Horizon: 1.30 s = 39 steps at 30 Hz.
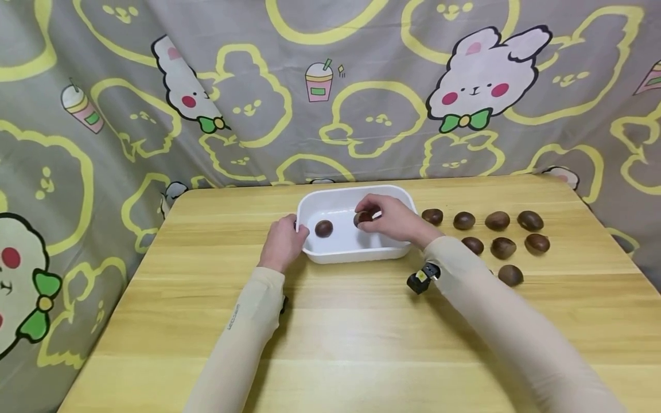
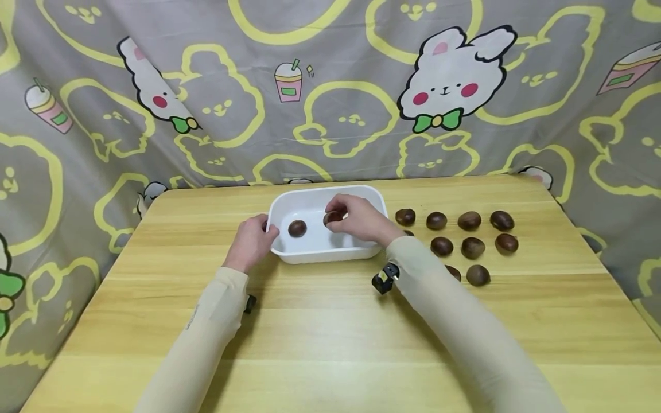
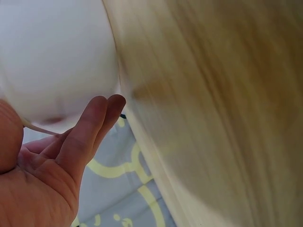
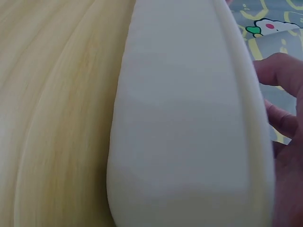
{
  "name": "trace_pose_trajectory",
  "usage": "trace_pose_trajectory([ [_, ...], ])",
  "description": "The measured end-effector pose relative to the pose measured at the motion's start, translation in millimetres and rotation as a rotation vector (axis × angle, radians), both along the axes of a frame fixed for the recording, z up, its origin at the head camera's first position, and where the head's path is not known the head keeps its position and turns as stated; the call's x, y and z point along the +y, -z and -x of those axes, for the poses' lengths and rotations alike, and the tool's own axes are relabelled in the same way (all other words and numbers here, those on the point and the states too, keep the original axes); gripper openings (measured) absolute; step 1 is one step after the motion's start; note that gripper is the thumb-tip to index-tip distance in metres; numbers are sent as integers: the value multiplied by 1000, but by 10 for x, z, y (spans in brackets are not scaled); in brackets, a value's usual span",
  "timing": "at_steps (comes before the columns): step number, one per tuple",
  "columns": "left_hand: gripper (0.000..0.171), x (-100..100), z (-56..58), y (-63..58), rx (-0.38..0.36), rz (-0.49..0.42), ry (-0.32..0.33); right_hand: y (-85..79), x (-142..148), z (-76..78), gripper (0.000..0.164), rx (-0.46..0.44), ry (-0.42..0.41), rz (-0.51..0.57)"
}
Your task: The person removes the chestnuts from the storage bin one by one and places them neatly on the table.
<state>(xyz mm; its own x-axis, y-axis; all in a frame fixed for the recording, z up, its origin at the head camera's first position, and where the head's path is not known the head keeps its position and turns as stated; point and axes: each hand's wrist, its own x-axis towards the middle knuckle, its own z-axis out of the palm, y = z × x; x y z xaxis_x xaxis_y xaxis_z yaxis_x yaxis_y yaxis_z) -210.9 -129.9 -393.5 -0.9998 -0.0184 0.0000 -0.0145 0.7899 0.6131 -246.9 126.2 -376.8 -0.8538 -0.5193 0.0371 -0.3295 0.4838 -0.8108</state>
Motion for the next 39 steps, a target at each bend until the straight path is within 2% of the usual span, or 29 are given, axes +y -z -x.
trace_pose_trajectory([
  [12,23,7,6,-17,-11,15,-3,-52,283,-87,29,-39,-13,79],
  [22,26,12,24,-17,-30,25,-3,-222,569,-244,29,-30,-12,71],
  [31,26,6,11,-24,-39,7,-2,-209,888,-441,32,-16,71,90],
  [39,26,-6,5,-23,-33,-10,1,-260,1214,-584,34,19,179,27],
])
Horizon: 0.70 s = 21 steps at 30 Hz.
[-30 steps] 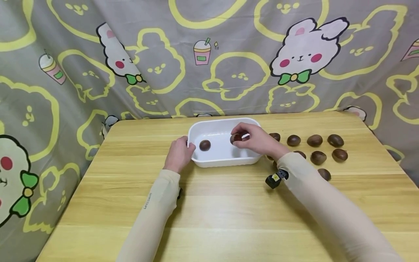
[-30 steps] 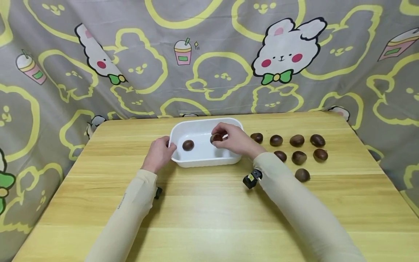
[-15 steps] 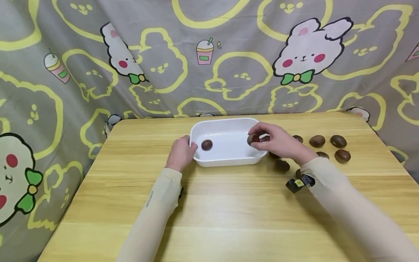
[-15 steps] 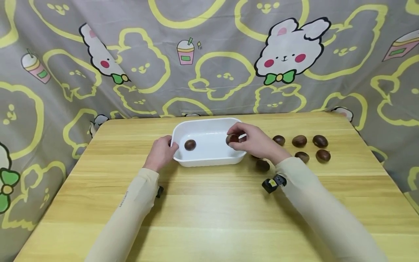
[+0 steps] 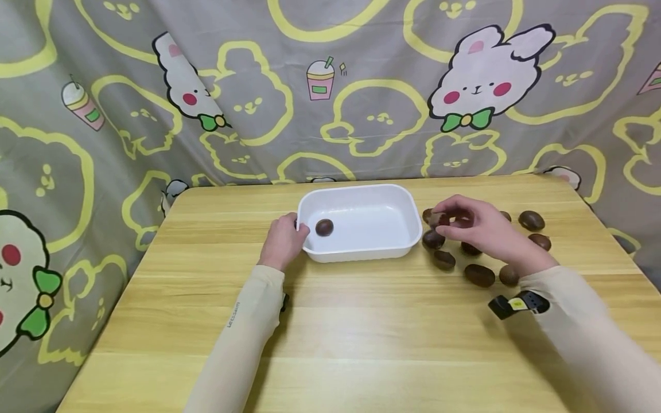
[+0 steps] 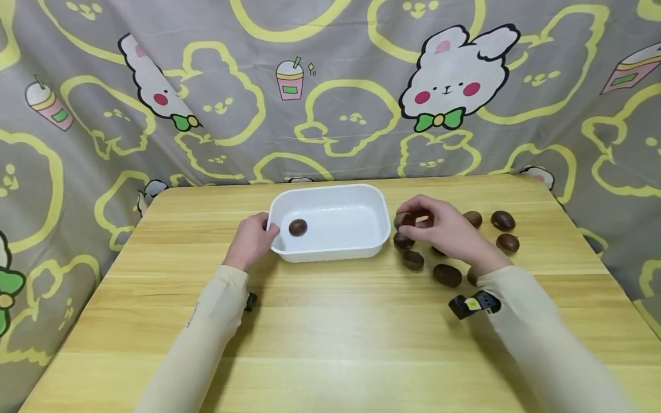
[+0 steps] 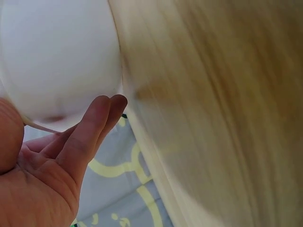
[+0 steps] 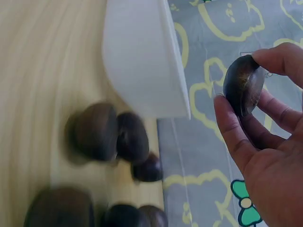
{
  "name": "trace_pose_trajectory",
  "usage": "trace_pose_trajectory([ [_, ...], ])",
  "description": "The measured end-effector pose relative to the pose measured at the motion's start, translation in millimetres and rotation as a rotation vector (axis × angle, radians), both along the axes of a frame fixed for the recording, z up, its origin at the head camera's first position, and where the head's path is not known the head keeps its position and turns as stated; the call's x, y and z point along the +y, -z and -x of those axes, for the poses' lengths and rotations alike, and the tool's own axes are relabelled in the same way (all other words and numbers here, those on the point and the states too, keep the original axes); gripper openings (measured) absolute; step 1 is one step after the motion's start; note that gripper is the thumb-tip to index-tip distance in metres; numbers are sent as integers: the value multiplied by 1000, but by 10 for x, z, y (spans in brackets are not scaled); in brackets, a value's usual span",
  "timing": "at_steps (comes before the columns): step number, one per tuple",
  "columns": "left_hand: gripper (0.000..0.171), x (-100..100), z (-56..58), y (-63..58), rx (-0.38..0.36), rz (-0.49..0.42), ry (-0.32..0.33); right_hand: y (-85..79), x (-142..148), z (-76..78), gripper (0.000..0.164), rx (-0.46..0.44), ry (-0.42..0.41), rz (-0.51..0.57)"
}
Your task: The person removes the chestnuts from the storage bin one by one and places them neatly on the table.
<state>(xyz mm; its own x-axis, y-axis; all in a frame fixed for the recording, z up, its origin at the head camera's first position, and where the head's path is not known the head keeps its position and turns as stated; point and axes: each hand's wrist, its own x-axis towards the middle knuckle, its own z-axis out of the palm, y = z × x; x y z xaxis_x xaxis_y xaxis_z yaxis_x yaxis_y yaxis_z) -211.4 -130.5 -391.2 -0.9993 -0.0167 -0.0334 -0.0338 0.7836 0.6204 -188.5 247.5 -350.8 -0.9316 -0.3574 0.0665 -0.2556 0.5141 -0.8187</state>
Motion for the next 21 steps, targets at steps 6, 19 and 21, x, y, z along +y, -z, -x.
trace_pose_trajectory([
  [6,27,9,-4,-6,-3,0,-6,24,187,-110,34,-5,79,-46],
  [19,31,15,1,0,-14,6,-14,105,692,-293,33,-12,216,-43],
  [21,32,6,3,-5,-11,6,-17,98,779,-327,34,-23,249,-32],
])
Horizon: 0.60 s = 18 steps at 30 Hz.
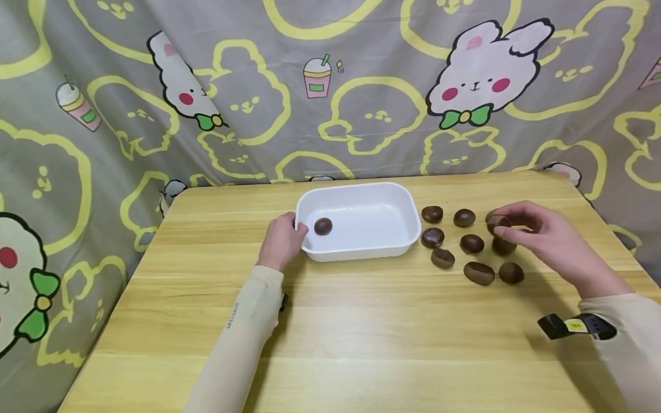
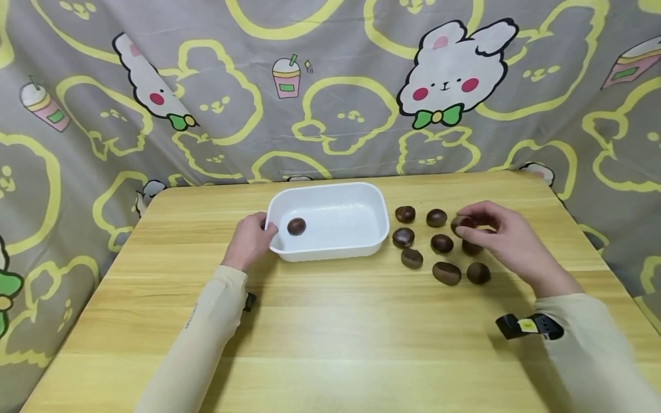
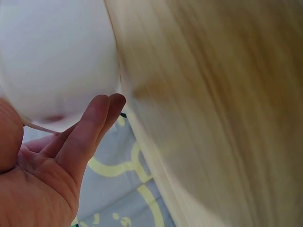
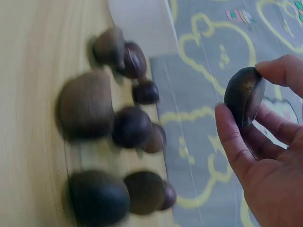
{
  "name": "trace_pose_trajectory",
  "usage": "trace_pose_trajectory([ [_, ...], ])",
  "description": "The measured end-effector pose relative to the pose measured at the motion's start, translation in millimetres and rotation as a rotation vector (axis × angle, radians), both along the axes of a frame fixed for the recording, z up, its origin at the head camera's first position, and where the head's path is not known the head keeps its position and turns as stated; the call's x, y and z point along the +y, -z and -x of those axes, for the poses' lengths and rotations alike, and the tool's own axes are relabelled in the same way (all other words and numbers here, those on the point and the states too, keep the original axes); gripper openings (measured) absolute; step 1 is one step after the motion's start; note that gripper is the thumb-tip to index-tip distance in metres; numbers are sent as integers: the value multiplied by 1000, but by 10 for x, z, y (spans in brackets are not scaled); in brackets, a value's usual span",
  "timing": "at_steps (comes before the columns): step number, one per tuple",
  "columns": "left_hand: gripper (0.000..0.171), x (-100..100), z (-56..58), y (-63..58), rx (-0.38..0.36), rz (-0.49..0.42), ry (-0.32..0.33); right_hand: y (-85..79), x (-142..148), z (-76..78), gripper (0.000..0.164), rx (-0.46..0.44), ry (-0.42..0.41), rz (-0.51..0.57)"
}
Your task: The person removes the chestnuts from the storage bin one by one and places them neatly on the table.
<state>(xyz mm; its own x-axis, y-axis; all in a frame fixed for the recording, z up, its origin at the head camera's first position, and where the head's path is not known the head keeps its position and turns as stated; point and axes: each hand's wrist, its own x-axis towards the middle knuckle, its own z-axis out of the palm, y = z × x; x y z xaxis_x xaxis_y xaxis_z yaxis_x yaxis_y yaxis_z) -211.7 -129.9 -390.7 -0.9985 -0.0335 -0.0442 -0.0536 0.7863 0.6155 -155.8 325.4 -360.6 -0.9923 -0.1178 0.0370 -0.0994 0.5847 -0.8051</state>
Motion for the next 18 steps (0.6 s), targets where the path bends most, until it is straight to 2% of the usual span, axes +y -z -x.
trace_pose_trajectory([
  [6,34,-17,5,0,-3,-1,-4,62,215,-107,32,18,63,7],
  [18,35,15,15,4,-6,-12,1,228,564,-309,38,-9,141,-122],
])
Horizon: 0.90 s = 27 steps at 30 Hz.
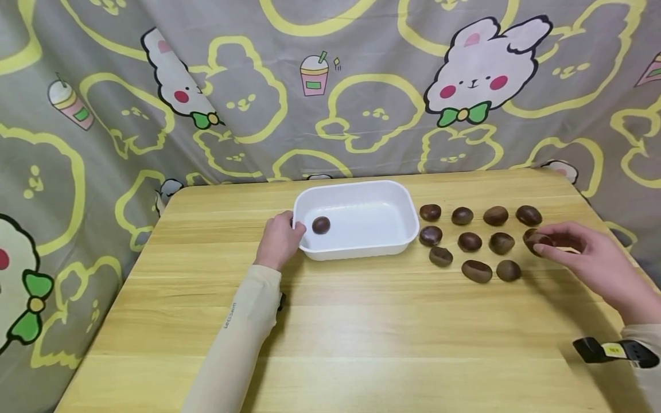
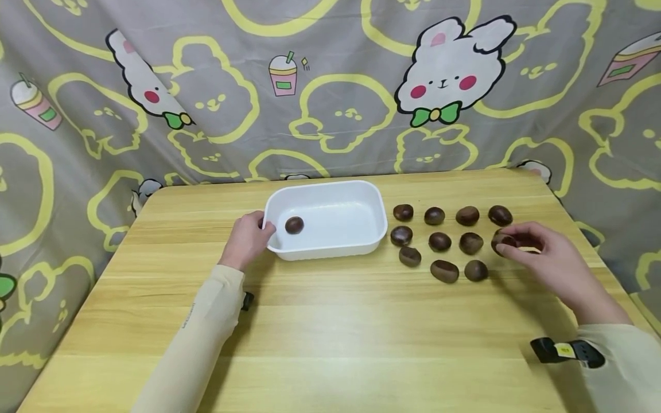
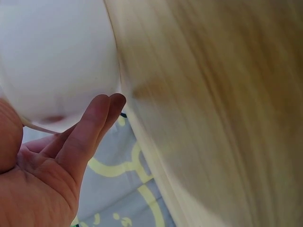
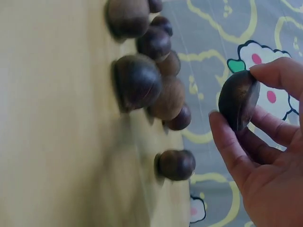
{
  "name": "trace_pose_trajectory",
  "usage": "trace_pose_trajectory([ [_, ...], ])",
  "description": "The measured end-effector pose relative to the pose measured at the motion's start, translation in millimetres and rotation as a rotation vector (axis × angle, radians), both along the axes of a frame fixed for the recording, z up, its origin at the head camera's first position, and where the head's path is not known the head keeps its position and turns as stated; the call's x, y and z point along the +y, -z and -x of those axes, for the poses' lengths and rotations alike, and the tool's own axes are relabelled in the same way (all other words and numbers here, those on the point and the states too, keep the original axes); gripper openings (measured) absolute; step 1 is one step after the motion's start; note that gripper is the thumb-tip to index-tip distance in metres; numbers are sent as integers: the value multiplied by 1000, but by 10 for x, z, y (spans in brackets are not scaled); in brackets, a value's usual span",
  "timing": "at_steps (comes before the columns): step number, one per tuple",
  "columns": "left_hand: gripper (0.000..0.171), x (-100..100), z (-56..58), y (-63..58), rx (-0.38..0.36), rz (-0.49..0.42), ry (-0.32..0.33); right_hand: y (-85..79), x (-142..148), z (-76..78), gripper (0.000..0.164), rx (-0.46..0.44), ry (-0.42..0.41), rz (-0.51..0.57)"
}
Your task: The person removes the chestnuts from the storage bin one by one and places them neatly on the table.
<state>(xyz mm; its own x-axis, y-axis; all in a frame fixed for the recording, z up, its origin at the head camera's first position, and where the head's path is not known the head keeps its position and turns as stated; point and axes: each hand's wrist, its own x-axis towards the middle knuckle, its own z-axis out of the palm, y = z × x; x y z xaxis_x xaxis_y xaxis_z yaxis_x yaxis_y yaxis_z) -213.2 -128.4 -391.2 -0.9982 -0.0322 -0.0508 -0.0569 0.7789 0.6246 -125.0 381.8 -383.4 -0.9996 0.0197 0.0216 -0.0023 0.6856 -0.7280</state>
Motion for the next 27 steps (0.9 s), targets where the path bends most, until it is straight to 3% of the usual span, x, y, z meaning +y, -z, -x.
trace_pose_trajectory([
  [15,34,-8,3,-1,-7,4,1,260,135,-15,31,-61,-53,-179],
  [22,31,1,-10,-11,-24,16,15,316,115,-18,34,-121,-93,-197],
  [27,32,-4,-3,-20,-18,13,6,328,140,2,37,-112,-104,-211],
])
